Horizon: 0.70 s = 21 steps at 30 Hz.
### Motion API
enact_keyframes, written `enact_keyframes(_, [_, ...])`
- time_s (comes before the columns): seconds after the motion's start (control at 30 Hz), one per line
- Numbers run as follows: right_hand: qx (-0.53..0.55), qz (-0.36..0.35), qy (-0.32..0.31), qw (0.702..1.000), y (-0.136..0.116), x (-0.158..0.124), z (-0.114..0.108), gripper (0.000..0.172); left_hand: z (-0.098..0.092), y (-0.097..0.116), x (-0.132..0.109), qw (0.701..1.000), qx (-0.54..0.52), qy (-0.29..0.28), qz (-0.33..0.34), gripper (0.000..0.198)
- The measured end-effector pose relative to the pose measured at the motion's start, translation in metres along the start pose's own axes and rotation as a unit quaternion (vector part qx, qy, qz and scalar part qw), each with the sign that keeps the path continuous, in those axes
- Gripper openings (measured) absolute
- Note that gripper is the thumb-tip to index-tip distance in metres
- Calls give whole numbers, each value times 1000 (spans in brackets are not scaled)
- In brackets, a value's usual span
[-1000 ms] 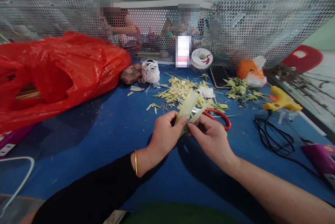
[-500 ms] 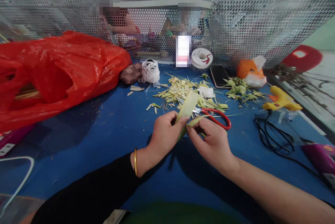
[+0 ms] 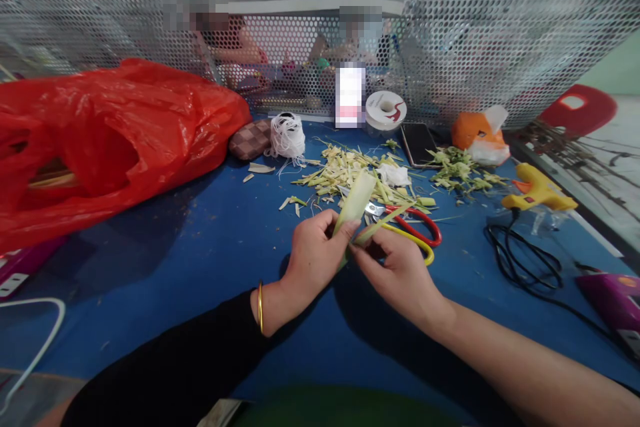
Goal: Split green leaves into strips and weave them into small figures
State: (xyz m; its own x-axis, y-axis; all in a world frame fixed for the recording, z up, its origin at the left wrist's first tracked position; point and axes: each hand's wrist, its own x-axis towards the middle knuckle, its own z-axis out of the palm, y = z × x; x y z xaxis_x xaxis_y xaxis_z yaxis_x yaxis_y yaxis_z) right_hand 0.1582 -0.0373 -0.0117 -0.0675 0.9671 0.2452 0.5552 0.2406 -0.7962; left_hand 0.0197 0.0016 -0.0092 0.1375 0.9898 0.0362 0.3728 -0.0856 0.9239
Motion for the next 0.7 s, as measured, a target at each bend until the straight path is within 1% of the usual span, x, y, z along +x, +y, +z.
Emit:
enact_keyframes(0.13, [36,25,30,999,4,1,0,16,0,3,-1,1000,-18,-16,-2,33])
enact_keyframes(0.23, [24,18,48,998,5,0,-1,17,0,4,-1,1000,-13,-17,-2,37])
enact_keyframes(0.3, [-3,-19,61,998,2,-1,-4,17,0,3,-1,1000,-16,-20,-8,38])
enact_keyframes(0.43, [-41,-127,68,989,-3,-4,-9,12,2,-1,0,999,-33,-25,-31,38])
enact_keyframes(0.5, [-44,-140,64,987,-3,-4,-9,9,2,-3,1,998,-40,-24,-37,39])
enact_keyframes(0.57, [-42,-111,64,991,-2,-3,-6,8,3,-3,1,998,-43,-20,-36,38])
enact_keyframes(0.7, [-6,-13,32,999,2,-1,0,19,3,-4,1,999,-35,-19,-31,36])
